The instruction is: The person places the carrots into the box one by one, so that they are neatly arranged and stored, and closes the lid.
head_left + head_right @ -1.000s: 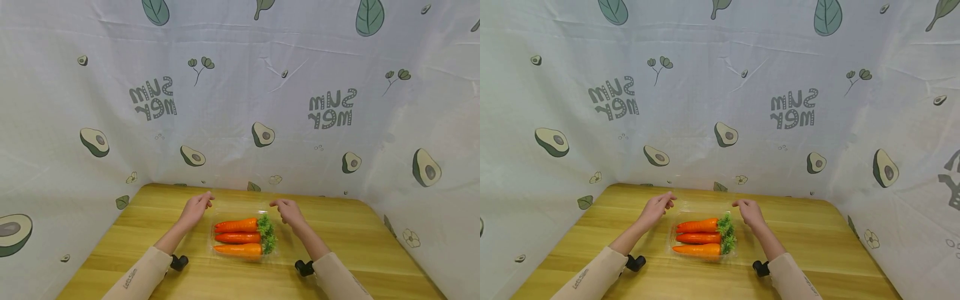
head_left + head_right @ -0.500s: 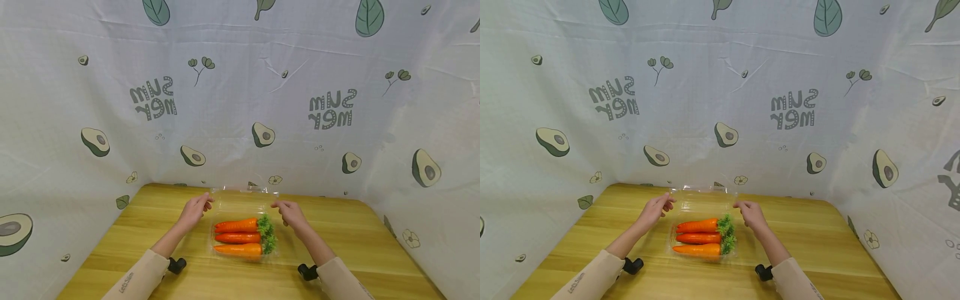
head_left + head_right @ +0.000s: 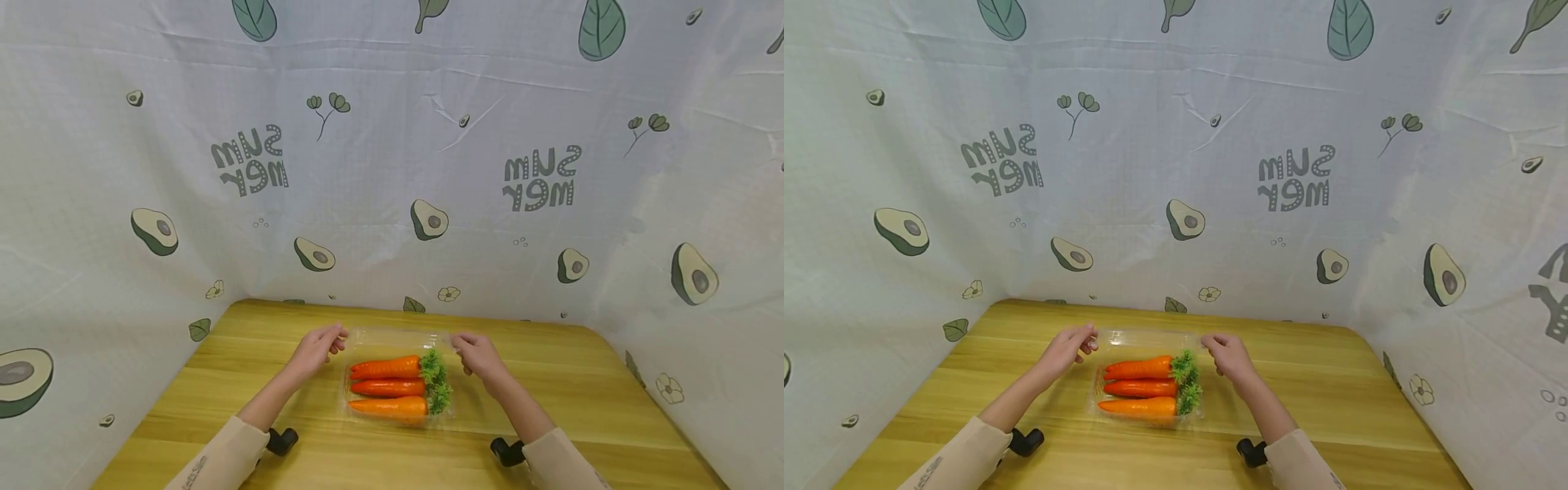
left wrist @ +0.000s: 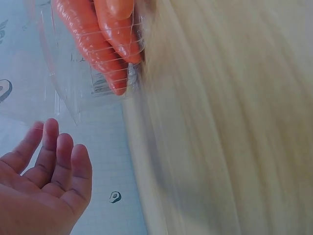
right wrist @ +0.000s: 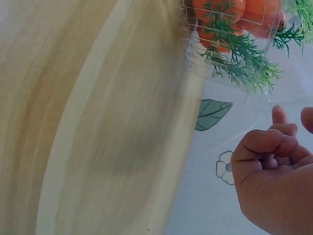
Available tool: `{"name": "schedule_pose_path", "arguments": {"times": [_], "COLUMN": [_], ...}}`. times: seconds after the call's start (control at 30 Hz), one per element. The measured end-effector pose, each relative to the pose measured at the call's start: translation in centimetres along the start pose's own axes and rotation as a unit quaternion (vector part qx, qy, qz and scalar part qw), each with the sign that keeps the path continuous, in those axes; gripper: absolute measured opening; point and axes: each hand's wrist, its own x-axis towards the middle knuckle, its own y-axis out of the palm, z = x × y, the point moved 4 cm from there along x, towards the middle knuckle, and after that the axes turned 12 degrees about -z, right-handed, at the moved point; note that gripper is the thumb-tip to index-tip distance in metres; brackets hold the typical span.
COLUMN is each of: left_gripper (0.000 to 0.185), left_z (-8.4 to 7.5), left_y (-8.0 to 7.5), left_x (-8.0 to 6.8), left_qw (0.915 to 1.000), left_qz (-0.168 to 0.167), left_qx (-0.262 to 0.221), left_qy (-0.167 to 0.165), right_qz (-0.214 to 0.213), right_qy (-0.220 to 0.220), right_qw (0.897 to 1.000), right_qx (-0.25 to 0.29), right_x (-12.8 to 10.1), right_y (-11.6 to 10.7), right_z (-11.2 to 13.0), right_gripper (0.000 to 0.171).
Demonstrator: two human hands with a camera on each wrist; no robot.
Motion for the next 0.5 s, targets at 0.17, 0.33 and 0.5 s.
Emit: {"name": "schedule_pose_path", "arguments": {"times": [0.17,0.33,0.5], "left_gripper": [0.046,0.047,0.044], "left_z": [0.0,0.2,0.6], "left_y": [-0.1,-0.2,-0.3], "left_x": [-0.5,-0.9,-1.4], "left_qw": [0.9999,0.9998,0.9992], "left_qz": [0.01,0.018,0.028], "left_qx": [-0.002,0.007,0.024], "left_qy": [0.003,0.009,0.013], "right_qz": [0.012,0.018,0.026], "right_qy": [-0.013,-0.015,-0.028], "right_qw": [1.0,1.0,0.999], "right_qx": [-0.01,-0.003,-0.015], "right_x": [-0.3,-0.7,-1.1], "right_y": [0.0,0.1,0.1], "right_z": [-0.3,-0.4,-0.6], "right_gripper": [0.036,0.033,0.03]}}
